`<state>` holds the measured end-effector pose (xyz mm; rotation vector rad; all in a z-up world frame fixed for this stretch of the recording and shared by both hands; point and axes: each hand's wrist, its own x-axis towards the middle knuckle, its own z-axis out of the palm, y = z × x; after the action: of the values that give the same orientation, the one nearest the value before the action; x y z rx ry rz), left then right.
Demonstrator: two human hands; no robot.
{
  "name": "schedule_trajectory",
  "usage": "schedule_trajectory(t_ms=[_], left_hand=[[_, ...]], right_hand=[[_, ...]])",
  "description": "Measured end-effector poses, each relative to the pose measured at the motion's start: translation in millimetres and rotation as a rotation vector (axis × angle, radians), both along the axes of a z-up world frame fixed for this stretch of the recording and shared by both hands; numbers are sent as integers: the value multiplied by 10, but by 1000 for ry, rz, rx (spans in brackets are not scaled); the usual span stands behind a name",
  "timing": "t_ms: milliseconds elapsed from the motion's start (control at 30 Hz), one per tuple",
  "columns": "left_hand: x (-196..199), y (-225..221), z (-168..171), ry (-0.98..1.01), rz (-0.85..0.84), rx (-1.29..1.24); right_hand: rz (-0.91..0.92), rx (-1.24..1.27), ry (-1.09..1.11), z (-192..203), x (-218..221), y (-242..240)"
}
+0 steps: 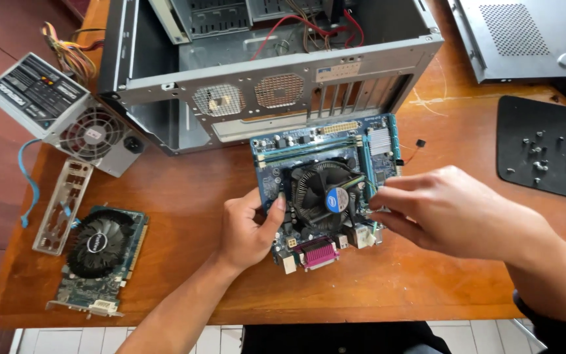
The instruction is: Installing a CPU cooler onto a motherboard by aligning it with the socket and securing the mounting pins.
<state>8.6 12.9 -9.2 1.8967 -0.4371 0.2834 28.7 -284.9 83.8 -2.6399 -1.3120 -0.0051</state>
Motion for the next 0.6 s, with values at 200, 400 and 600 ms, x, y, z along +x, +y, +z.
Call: schedule_trajectory(t_ms=[200, 400, 600], left_hand=[[3, -11, -15, -12, 20, 14], [63, -21, -58, -7, 49, -34], [77, -25, -69, -12, 64, -89]], right_hand=[[41, 102, -138, -383, -56, -116], [44, 249, -203, -587, -26, -107], [37, 323, -205, -688, -3, -94]])
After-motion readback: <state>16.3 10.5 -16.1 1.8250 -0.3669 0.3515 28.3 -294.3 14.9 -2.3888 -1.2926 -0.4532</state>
